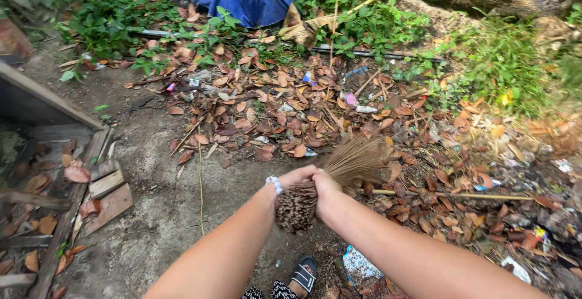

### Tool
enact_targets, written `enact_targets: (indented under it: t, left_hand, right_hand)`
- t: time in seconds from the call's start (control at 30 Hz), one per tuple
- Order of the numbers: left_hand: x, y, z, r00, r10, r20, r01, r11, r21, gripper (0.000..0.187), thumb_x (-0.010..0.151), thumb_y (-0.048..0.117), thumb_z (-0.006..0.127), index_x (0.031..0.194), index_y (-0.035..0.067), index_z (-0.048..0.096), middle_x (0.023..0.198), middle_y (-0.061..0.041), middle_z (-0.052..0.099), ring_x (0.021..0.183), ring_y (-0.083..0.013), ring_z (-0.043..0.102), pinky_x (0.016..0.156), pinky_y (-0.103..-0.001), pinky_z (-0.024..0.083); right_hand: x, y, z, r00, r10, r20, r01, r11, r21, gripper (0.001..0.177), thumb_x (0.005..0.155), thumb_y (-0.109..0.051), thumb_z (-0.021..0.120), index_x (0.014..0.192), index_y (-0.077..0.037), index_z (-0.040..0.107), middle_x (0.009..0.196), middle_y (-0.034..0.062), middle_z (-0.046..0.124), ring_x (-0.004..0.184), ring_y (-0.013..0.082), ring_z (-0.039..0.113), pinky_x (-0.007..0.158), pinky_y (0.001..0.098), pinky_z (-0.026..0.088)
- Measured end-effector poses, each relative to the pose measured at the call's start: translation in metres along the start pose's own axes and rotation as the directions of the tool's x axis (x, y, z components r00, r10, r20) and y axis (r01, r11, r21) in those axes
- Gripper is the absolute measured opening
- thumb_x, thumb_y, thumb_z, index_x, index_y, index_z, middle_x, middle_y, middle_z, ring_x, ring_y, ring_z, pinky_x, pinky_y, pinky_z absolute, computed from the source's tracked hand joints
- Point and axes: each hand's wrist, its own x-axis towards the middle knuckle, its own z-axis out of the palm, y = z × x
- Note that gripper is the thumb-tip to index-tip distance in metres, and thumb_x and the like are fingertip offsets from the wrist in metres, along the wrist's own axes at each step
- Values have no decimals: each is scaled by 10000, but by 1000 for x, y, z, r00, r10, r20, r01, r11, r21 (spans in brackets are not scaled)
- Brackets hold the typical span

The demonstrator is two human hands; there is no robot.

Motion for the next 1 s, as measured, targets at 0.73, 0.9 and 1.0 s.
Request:
enact_targets:
  t: [0.73, 0.9, 1.0]
  left_hand:
    - [33, -48, -32, 974, 144, 175, -150, 988, 25, 397, 1058, 456, 592, 1163, 86, 690, 1113, -85, 743, 955, -231, 723, 880, -399, 588]
    - [-47, -2, 14, 991, 64, 121, -51, 993, -104, 510, 939, 462, 552, 1136, 7, 671, 1087, -152, 759, 964, -261, 744, 927, -377, 607]
    - [-77, 17, 19, 986, 162, -40, -166, 980, -109, 458, 904, 434, 584, 1081, 25, 690, 1031, -165, 760, 897, -273, 744, 860, -399, 612]
  right_hand:
    - [81, 10, -76, 981, -119, -154, 119, 993, -10, 176, 982, -203, 557, 1040, -56, 635, 1031, 181, 746, 905, 350, 709, 829, 526, 589]
    - [69, 4, -4, 991, -75, -111, 84, 993, 83, 285, 994, -269, 486, 1047, -30, 632, 1049, 213, 746, 891, 360, 725, 831, 543, 578]
    - [65, 2, 24, 923, -253, -289, 284, 956, 71, 158, 968, -72, 628, 1090, 14, 573, 1092, 213, 758, 917, 339, 775, 876, 530, 643]
